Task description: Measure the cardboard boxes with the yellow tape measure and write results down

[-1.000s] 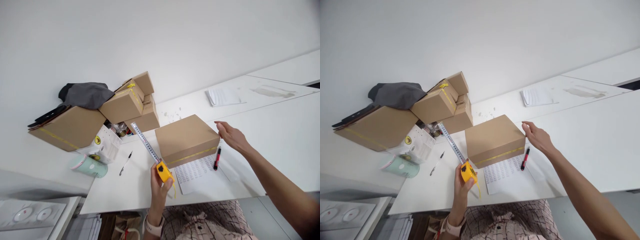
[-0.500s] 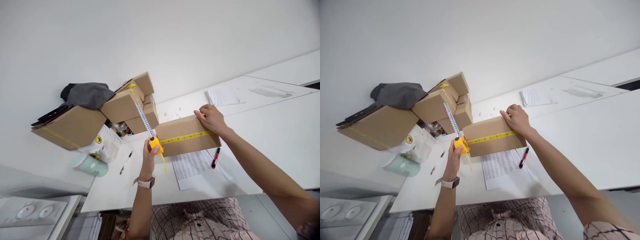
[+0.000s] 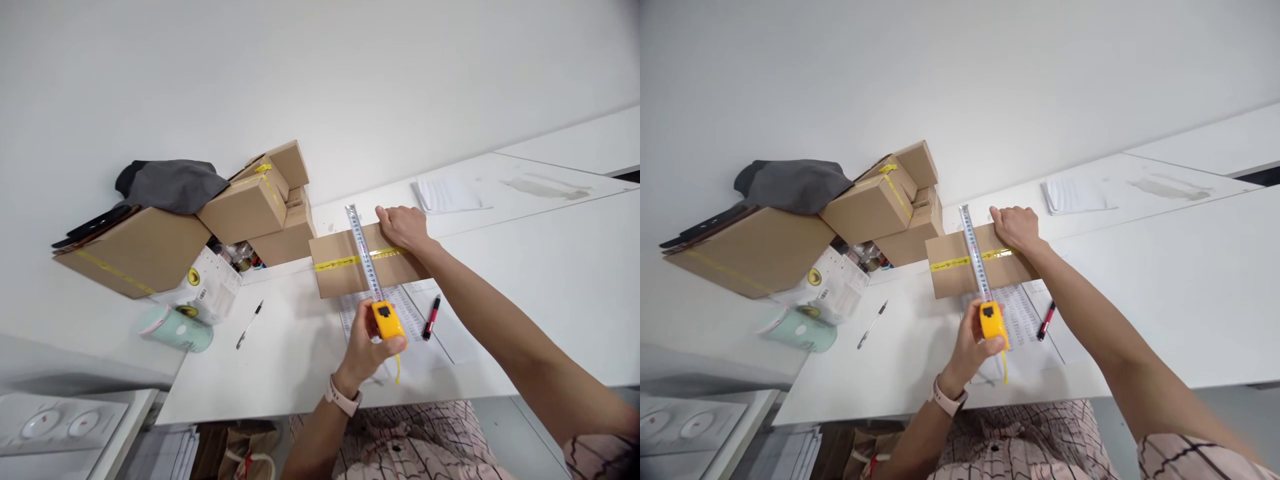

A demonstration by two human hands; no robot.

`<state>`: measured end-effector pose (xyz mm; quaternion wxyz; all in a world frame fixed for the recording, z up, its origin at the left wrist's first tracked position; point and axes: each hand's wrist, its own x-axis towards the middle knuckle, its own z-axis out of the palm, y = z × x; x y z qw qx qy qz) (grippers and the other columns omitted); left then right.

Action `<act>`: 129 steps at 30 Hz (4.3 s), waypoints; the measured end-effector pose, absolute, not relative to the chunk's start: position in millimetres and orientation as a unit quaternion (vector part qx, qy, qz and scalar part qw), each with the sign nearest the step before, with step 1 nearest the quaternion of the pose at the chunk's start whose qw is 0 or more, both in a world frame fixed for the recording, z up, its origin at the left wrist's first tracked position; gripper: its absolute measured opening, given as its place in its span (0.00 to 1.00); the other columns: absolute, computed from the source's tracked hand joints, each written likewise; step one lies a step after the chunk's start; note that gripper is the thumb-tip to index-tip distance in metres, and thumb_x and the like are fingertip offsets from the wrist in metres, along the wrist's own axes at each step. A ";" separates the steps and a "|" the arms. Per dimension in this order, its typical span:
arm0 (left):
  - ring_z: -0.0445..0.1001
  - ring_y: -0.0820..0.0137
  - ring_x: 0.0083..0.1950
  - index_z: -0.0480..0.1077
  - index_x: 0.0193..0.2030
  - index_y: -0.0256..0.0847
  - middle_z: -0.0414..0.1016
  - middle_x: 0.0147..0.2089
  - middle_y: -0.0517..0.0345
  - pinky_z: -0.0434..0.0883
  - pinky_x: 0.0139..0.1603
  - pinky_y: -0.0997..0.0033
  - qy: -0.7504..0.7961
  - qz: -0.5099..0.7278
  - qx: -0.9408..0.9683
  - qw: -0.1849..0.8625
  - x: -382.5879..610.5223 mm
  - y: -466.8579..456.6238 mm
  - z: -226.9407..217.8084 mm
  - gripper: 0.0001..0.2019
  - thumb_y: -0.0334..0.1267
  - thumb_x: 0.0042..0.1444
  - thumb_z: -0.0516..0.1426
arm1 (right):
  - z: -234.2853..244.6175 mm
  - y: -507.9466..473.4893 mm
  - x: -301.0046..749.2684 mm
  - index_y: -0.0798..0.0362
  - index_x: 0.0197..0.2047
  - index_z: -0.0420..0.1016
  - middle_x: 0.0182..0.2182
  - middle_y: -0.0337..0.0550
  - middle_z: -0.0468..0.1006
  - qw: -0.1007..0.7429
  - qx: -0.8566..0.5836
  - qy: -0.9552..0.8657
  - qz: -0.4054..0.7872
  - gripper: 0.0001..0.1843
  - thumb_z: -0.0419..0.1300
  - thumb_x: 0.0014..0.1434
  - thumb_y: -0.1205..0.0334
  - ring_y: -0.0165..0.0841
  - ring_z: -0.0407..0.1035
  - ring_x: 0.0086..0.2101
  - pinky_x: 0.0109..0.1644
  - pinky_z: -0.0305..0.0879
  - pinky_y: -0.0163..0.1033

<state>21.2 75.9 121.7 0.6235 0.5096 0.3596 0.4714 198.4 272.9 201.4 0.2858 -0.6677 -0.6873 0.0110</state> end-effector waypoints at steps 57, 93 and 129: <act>0.71 0.57 0.55 0.57 0.63 0.43 0.71 0.57 0.46 0.71 0.58 0.53 0.414 0.427 0.506 0.624 5.7 22.8 33.7 0.46 0.43 0.39 0.73 | 190.1 223.5 203.0 0.52 0.39 0.78 0.40 0.54 0.80 0.297 -0.618 -0.727 -0.040 0.31 0.49 0.65 0.33 0.49 0.66 0.46 0.49 0.55 0.51; 0.76 0.62 0.49 0.59 0.66 0.43 0.74 0.53 0.51 0.76 0.52 0.58 0.450 0.347 0.592 0.571 -5.5 18.3 27.2 0.47 0.41 0.39 0.73 | 121.5 121.3 188.5 0.49 0.42 0.84 0.31 0.42 0.83 0.591 -0.460 -0.545 0.377 0.23 0.68 0.56 0.39 0.35 0.75 0.31 0.36 0.75 0.43; 0.67 0.50 0.68 0.65 0.67 0.38 0.68 0.69 0.42 0.66 0.67 0.44 0.468 0.351 0.810 -0.044 -24.6 164.7 139.6 0.26 0.42 0.64 0.59 | 52.2 43.2 272.5 0.48 0.49 0.80 0.44 0.47 0.86 0.514 -0.621 -0.420 0.418 0.14 0.60 0.63 0.54 0.45 0.80 0.46 0.56 0.74 0.55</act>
